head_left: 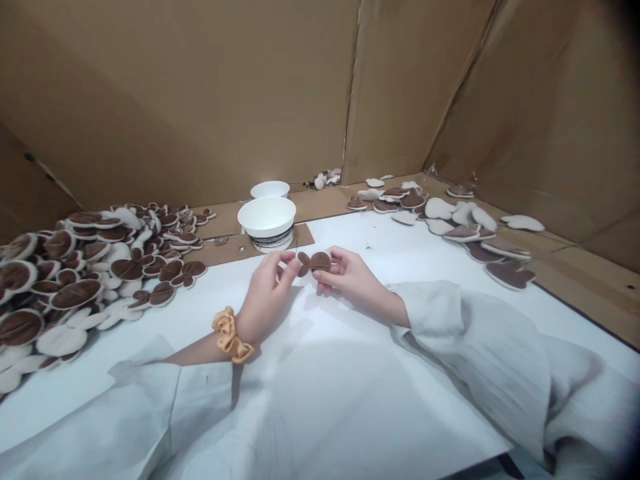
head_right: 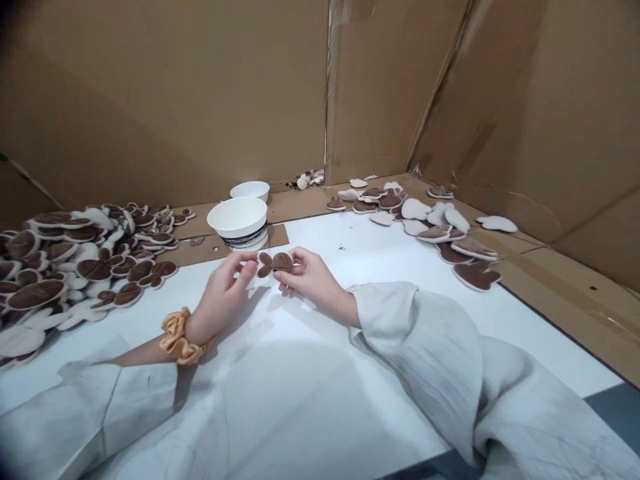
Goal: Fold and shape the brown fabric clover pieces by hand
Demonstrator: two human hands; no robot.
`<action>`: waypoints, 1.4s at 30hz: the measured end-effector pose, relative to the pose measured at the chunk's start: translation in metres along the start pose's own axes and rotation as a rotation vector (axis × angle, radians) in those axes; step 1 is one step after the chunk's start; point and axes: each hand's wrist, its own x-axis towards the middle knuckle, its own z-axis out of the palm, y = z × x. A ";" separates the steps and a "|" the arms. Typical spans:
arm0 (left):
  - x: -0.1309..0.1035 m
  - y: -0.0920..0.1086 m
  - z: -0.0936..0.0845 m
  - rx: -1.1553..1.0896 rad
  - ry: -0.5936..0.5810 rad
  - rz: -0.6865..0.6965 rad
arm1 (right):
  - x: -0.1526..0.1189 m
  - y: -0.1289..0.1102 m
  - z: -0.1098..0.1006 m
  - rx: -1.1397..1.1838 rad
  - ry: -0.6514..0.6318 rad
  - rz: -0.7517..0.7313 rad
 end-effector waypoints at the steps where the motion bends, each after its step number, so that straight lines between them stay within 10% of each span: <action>1: -0.004 0.005 0.004 -0.072 -0.056 -0.044 | -0.001 0.000 0.001 -0.004 -0.018 0.004; 42: -0.010 0.014 0.011 -0.696 -0.061 -0.242 | -0.004 0.005 0.002 -0.032 -0.134 0.015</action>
